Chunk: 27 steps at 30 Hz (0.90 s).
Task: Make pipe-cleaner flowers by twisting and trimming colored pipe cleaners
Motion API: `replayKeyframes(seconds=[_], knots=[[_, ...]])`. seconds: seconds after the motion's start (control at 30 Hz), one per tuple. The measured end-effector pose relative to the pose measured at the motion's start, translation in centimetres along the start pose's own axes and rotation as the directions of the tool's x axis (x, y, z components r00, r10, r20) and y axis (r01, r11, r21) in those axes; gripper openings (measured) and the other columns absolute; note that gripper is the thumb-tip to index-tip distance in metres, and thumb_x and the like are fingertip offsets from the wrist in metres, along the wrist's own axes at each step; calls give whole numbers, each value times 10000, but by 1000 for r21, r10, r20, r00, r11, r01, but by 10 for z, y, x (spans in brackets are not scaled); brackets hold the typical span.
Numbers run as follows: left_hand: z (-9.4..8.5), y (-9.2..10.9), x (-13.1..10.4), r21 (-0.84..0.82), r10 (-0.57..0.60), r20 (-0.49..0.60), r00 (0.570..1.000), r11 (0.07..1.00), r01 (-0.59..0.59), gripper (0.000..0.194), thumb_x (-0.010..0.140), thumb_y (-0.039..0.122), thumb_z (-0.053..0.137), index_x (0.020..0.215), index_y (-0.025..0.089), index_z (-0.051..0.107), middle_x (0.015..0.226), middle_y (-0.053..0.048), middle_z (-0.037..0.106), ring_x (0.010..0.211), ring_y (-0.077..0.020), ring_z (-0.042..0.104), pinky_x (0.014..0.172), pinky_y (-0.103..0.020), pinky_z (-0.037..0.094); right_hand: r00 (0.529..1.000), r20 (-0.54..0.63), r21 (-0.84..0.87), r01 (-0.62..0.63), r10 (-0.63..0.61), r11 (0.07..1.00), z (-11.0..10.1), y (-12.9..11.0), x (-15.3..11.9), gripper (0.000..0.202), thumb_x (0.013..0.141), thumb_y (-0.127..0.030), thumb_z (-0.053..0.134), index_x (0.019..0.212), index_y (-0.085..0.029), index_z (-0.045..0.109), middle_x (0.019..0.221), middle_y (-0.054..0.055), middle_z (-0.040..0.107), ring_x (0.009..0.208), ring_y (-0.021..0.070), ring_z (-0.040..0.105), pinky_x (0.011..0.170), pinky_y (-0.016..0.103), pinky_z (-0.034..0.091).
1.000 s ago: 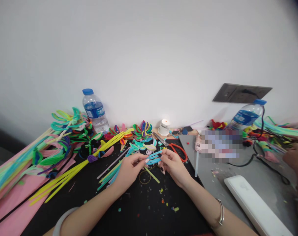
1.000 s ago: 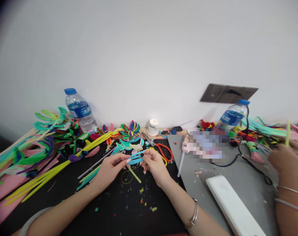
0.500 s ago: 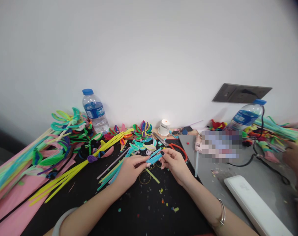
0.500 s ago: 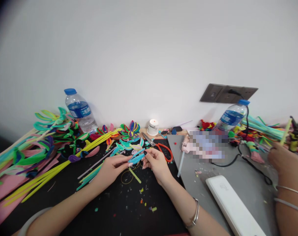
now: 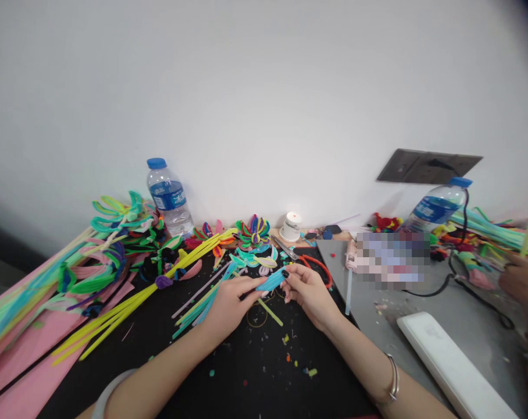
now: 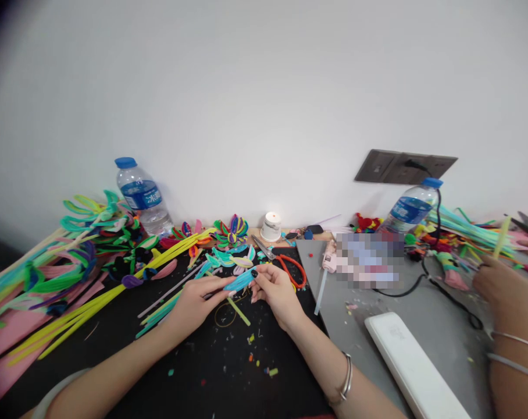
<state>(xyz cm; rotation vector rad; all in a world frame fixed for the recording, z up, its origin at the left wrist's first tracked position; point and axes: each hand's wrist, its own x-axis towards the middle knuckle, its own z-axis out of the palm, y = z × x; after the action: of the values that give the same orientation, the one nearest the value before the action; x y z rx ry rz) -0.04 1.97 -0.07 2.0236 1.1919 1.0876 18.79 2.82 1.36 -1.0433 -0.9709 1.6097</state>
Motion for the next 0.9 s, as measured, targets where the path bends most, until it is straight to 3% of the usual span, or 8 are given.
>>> replayKeyframes(seconds=[0.37, 0.67, 0.77, 0.9], knots=[[-1, 5, 1, 22, 24, 65, 998, 999, -26, 209, 807, 161, 611, 988, 184, 713, 825, -32, 735, 712, -162, 663, 688, -248, 495, 1000, -2, -118, 10, -10, 993, -2, 2, 1, 302, 688, -412, 696, 753, -158, 546, 525, -48, 549, 407, 62, 459, 405, 181, 417], [1, 3, -1, 80, 63, 216, 974, 993, -82, 227, 853, 223, 567, 1061, 219, 657, 905, -29, 687, 837, -169, 597, 778, -270, 448, 995, 54, -317, 95, -82, 944, -1, 7, 1, 232, 744, -352, 622, 679, -168, 497, 498, -61, 514, 366, 54, 399, 362, 177, 341], [2, 5, -2, 98, 67, 266, 962, 991, -96, 161, 882, 254, 520, 902, 185, 664, 811, -23, 632, 808, -162, 550, 744, -258, 424, 986, 149, -383, 126, -73, 915, 6, 8, -5, 178, 765, -307, 583, 684, -171, 502, 489, -67, 492, 364, 57, 390, 358, 178, 322], [2, 7, -2, 53, 11, 360, 933, 998, -32, 283, 918, 288, 447, 733, 173, 627, 714, 5, 557, 738, -138, 529, 699, -237, 397, 982, 168, -411, 148, -84, 900, 12, 6, -11, 94, 760, -234, 563, 707, -181, 507, 458, -88, 444, 363, 60, 367, 365, 179, 291]])
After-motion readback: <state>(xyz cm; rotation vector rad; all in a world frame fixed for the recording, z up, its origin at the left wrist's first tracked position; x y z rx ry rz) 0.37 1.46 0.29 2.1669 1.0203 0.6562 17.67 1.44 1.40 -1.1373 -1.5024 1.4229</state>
